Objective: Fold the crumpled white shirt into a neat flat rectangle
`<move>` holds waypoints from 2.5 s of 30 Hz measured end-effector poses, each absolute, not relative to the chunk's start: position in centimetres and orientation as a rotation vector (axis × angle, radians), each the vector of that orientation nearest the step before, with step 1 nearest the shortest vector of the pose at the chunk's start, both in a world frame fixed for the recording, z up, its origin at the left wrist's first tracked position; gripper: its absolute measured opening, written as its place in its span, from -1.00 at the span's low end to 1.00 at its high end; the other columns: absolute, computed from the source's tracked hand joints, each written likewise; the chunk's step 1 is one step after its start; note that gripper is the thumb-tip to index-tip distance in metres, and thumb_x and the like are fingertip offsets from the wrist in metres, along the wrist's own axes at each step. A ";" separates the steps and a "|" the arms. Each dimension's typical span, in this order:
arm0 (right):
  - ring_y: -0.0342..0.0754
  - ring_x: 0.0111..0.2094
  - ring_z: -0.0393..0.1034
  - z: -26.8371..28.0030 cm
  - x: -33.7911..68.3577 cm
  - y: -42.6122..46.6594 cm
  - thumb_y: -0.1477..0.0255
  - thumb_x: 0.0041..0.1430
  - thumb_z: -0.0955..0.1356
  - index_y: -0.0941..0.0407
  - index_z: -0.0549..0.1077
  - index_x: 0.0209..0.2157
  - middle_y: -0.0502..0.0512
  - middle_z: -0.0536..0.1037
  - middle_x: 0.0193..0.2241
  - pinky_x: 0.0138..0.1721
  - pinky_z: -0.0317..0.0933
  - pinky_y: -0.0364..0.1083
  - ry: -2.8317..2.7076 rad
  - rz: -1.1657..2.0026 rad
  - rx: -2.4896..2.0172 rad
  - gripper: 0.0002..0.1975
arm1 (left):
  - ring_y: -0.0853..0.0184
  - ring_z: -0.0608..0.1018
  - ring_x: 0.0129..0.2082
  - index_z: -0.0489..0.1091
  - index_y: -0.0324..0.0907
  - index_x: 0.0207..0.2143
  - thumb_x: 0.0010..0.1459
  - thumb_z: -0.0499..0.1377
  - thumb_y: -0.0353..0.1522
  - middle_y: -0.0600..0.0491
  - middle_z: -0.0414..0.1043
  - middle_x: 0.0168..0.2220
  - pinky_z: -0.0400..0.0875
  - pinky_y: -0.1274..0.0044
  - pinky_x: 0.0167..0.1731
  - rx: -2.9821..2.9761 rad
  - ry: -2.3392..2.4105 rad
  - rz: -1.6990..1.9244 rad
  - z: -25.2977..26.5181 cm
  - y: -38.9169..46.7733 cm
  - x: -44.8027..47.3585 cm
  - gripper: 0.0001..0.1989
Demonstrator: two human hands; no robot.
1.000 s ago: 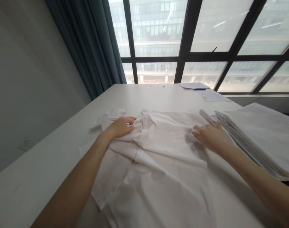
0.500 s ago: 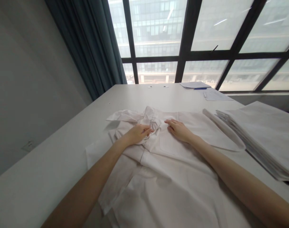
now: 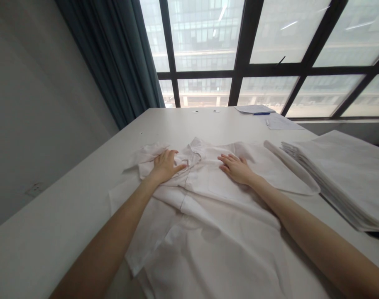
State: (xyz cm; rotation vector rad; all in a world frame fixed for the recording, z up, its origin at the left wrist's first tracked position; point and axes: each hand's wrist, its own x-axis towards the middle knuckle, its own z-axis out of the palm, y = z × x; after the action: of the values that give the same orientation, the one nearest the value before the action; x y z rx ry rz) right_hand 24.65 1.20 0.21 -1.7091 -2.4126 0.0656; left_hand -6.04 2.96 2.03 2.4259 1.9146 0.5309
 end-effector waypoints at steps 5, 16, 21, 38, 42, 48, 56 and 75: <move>0.19 0.29 0.05 0.4 25.2 1.3 0.25 0.38 0.11 0.01 0.20 0.26 0.12 0.17 0.31 0.19 -0.06 0.38 -2.390 0.030 -1.776 -0.53 | -0.07 0.10 0.31 0.27 -0.13 0.16 0.28 -0.01 -0.08 -0.14 0.23 0.24 -0.01 -0.02 0.17 2.305 2.038 0.403 2.0 3.5 -8.4 -0.50; 0.18 0.23 0.14 0.4 25.3 1.0 0.30 0.39 0.10 0.05 0.30 0.19 0.16 0.30 0.25 0.19 -0.09 0.35 -2.310 -0.109 -1.804 -0.57 | 0.12 0.43 0.10 0.55 -0.07 -0.27 0.30 -0.02 -0.17 0.00 0.54 -0.06 -0.04 0.11 0.21 2.428 1.825 0.484 3.6 3.2 -7.5 -0.63; 0.12 0.18 0.22 0.3 25.1 0.8 0.35 0.38 0.12 0.08 0.36 0.12 0.19 0.39 0.18 0.20 -0.08 0.28 -2.302 -0.151 -1.748 -0.61 | 0.12 0.48 0.04 0.54 -0.09 -0.30 0.29 -0.03 -0.16 -0.01 0.55 -0.09 -0.07 0.07 0.21 2.420 1.782 0.494 3.0 2.7 -5.8 -0.62; 0.13 0.07 0.33 0.6 24.9 0.4 0.45 0.34 0.12 0.13 0.36 0.11 0.23 0.50 0.06 0.19 -0.10 0.22 -2.291 -0.243 -1.531 -0.61 | 0.23 0.57 -0.10 0.34 -0.13 -0.10 0.09 0.25 -0.40 0.00 0.54 -0.07 0.15 0.26 0.17 2.335 1.612 0.962 1.3 1.0 -3.4 -0.70; 0.07 0.12 0.26 1.4 24.3 -0.1 0.50 0.33 0.11 0.18 0.13 0.28 0.25 0.42 0.12 0.21 -0.13 0.11 -2.290 -0.307 -1.394 -0.50 | 0.27 0.57 -0.10 0.33 -0.11 -0.05 0.22 0.14 -0.44 0.04 0.55 -0.08 0.08 0.27 0.17 2.644 1.448 0.954 1.4 0.4 -3.4 -0.76; 0.09 0.08 0.23 2.3 23.8 -0.8 0.43 0.37 0.12 0.09 0.05 0.34 0.23 0.43 0.05 0.20 -0.15 0.12 -2.284 -0.396 -1.256 -0.47 | 0.33 0.56 -0.10 0.40 -0.03 -0.05 0.33 0.01 -0.45 0.08 0.54 -0.01 -0.03 0.27 0.20 2.965 1.154 0.858 2.4 -0.7 -3.4 -0.74; 0.05 -0.10 0.30 2.8 23.7 -1.4 0.40 0.37 0.19 -0.13 0.44 0.09 0.07 0.58 -0.33 0.12 -0.11 0.12 -2.392 -0.382 -1.104 -0.64 | 0.34 0.53 -0.06 0.39 0.00 0.02 0.40 -0.08 -0.39 0.06 0.49 0.06 -0.03 0.27 0.20 3.067 1.060 0.763 2.7 -1.2 -3.0 -0.69; 0.01 -0.23 0.43 1.9 24.4 -0.1 0.37 0.35 0.13 0.01 0.56 -0.29 0.06 0.63 -0.32 0.09 -0.05 0.06 -1.856 -0.221 -1.364 -0.63 | 0.12 0.35 0.15 0.36 -0.15 -0.08 0.19 0.13 -0.31 -0.11 0.35 0.06 -0.06 0.16 0.25 2.845 1.494 0.791 2.3 1.1 -4.9 -0.76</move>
State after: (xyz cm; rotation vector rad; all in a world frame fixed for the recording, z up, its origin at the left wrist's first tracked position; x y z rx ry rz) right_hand 24.40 -0.13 1.92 -1.3640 -1.8556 -0.2215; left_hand -4.94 1.09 2.31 2.8455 1.4938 0.7906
